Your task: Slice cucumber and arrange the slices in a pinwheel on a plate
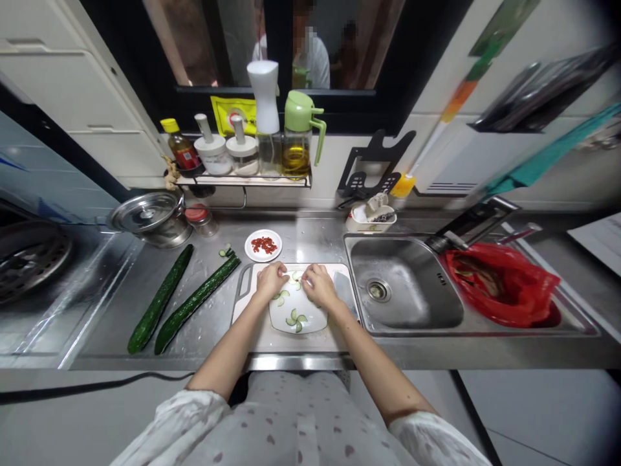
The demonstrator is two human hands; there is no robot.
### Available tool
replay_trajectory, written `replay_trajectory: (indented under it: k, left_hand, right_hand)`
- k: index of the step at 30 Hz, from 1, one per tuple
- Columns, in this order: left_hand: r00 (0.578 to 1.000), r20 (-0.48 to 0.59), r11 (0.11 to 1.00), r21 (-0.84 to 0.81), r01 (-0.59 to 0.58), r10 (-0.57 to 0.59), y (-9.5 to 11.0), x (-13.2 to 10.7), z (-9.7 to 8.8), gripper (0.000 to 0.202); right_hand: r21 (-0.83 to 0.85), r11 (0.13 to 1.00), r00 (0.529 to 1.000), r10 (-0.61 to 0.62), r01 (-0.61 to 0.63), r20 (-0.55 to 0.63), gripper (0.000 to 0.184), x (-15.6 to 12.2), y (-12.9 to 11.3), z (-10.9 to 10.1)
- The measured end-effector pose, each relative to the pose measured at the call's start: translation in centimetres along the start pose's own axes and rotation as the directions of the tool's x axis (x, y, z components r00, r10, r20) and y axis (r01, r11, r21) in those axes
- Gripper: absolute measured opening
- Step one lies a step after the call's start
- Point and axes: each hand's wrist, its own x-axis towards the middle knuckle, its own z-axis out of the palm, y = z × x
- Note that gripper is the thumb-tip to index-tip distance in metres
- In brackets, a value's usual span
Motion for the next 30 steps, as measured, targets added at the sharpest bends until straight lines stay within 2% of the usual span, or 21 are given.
replay_trajectory:
  k: [6,11,14,19,30]
  left_hand:
    - [0.996,-0.076,0.999,0.019,0.05,-0.049,-2.1,0.8,-1.9,0.016]
    - [0.973,-0.169,0.978,0.112,0.175,-0.155,-4.7,3.2,-4.4,0.016]
    - [0.956,-0.234,0.958,0.18,0.221,-0.177,-5.8,4.8,-5.4,0.019]
    - [0.948,-0.273,0.928,0.284,0.24,-0.162,-6.4,6.6,-5.7,0.023]
    - [0.966,-0.214,0.901,0.375,0.22,-0.147,-5.8,8.5,-5.3,0.024]
  right_hand:
    - [0.108,0.994,0.996,0.026,-0.017,-0.09,0.012,-2.7,-1.4,-1.1]
    - [0.191,0.98,0.987,0.074,-0.045,-0.143,0.012,-4.5,-1.7,-1.4]
    - [0.222,0.973,0.984,0.095,-0.06,-0.15,0.013,-5.1,-1.8,-1.4]
    - [0.219,0.973,0.981,0.116,-0.08,-0.158,0.013,-5.8,-1.7,-1.3]
    - [0.25,0.965,0.974,0.131,-0.083,-0.184,0.011,-6.9,-1.7,-1.3]
